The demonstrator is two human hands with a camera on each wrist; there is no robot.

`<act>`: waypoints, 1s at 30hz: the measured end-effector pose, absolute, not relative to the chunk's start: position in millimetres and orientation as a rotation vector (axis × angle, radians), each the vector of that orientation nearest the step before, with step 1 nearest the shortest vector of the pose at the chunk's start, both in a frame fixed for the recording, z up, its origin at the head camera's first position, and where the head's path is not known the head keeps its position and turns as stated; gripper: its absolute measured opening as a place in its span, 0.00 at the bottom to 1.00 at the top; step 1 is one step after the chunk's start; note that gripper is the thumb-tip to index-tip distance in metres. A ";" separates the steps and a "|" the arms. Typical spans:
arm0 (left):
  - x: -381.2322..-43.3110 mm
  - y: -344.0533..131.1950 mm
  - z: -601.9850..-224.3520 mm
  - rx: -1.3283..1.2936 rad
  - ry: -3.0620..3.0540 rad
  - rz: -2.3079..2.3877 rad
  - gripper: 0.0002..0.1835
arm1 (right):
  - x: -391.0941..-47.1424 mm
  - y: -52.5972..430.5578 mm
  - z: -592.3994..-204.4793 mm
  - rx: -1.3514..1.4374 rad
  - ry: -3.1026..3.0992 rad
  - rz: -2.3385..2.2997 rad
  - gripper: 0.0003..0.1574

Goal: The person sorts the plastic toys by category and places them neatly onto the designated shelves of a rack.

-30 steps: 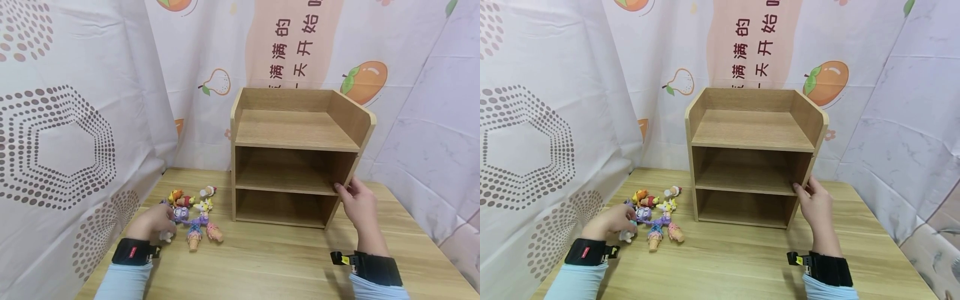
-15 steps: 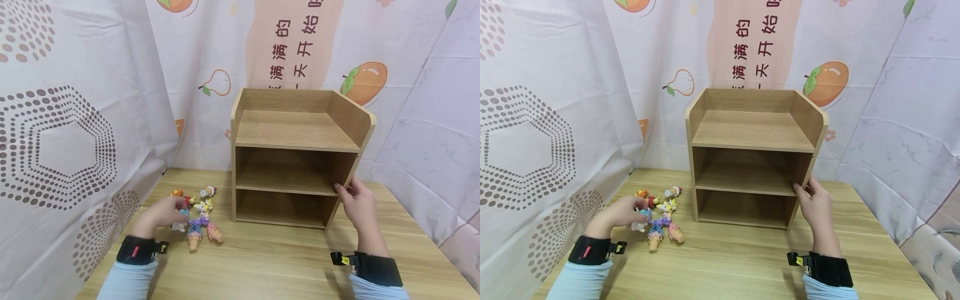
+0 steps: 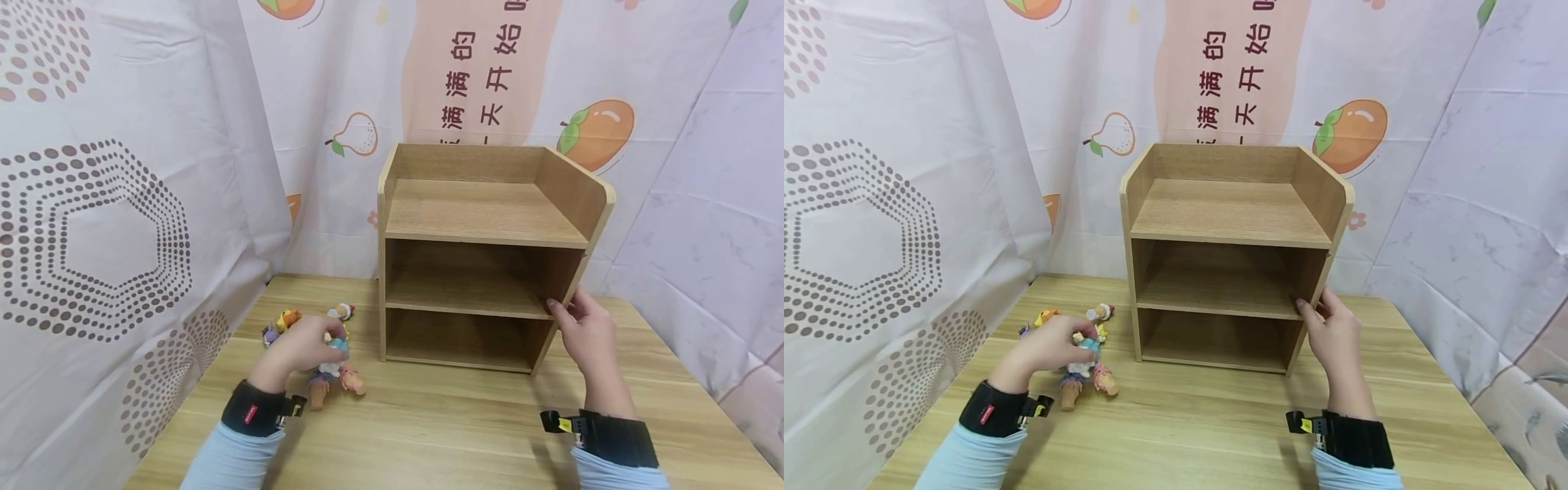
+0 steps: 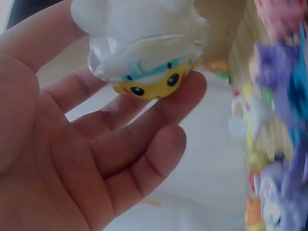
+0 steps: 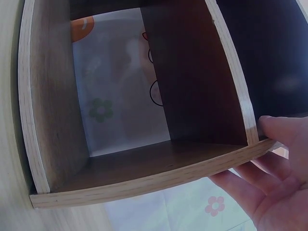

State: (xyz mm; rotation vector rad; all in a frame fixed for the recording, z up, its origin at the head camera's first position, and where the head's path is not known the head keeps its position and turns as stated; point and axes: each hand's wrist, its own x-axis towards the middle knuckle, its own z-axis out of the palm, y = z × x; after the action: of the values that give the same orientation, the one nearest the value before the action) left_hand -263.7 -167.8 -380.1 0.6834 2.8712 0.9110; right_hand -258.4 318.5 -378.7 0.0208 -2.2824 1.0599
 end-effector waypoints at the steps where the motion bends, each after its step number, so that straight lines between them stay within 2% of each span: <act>1: -263.3 -162.7 -380.4 0.709 2.867 0.911 0.11 | -258.3 318.7 -378.8 0.019 -2.285 1.059 0.28; 7: -261.2 -129.9 -384.1 0.837 2.819 0.905 0.10 | -258.2 319.7 -380.5 0.014 -2.288 1.068 0.29; 19: -253.1 -74.6 -389.5 0.921 2.803 0.776 0.11 | -258.0 320.1 -381.4 -0.019 -2.295 1.050 0.28; 30: -253.2 -42.5 -405.0 1.014 2.819 0.636 0.09 | -259.6 318.9 -380.7 0.015 -2.287 1.052 0.28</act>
State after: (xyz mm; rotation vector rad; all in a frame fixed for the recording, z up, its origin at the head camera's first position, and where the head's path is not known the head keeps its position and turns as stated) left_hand -253.2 -42.5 -405.0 1.0137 2.8193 0.6360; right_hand -259.6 318.9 -380.7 0.0154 -2.2868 1.0518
